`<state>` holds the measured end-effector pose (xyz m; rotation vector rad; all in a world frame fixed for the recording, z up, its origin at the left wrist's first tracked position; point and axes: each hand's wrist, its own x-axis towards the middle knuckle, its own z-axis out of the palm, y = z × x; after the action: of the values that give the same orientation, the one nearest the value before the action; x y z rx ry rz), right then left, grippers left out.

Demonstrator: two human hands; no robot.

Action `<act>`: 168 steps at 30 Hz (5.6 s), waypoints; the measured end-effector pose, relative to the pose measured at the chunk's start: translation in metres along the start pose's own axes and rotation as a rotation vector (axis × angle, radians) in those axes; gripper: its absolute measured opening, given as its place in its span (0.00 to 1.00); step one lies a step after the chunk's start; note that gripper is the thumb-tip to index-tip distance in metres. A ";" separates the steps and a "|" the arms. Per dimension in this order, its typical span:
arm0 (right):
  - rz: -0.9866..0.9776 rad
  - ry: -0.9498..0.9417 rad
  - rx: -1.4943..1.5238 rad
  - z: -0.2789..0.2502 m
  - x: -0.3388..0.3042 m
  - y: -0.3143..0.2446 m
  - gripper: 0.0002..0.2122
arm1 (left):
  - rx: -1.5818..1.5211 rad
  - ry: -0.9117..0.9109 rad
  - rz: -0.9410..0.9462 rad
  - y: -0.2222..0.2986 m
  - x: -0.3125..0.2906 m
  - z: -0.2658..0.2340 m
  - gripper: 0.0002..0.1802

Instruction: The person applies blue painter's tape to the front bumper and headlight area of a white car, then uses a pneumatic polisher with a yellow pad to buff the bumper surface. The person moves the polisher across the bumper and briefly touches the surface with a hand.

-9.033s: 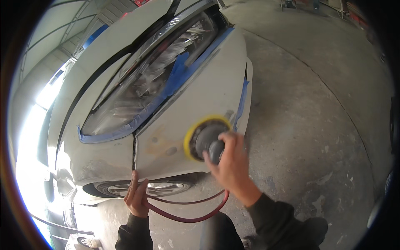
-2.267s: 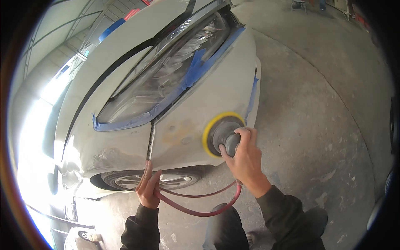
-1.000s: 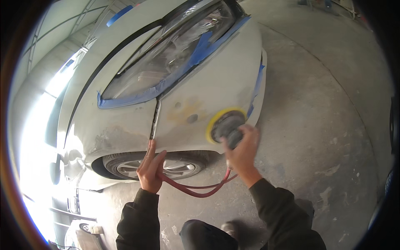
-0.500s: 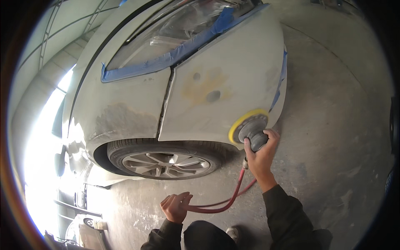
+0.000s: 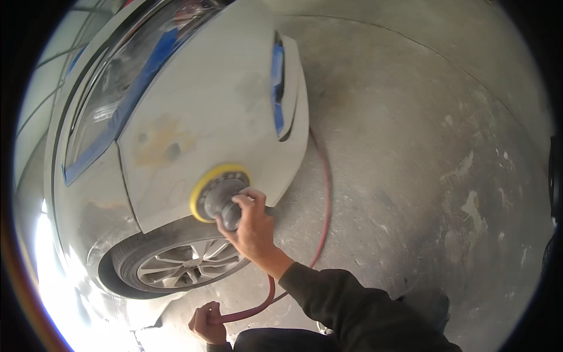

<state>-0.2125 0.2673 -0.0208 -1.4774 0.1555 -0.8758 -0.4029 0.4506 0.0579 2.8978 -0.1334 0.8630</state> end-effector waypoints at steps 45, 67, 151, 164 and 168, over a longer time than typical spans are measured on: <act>0.609 0.019 0.196 -0.036 0.016 0.082 0.30 | -0.009 -0.082 0.026 0.050 0.019 0.020 0.04; 0.348 0.005 0.108 -0.041 0.043 0.049 0.30 | -0.057 -0.039 -0.037 0.054 0.013 0.025 0.05; 0.333 -0.030 0.043 -0.062 0.081 0.051 0.30 | -0.100 -0.102 -0.057 0.074 -0.001 0.026 0.07; -0.021 0.021 -0.003 -0.056 0.112 0.032 0.27 | -0.131 -0.107 -0.098 0.082 0.008 0.039 0.04; 0.033 0.035 0.043 -0.060 0.148 0.023 0.27 | -0.112 -0.059 -0.044 0.078 0.012 0.041 0.05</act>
<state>-0.1359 0.1289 0.0106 -1.4162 0.1857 -0.8734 -0.3805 0.3669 0.0371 2.8114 -0.1189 0.7386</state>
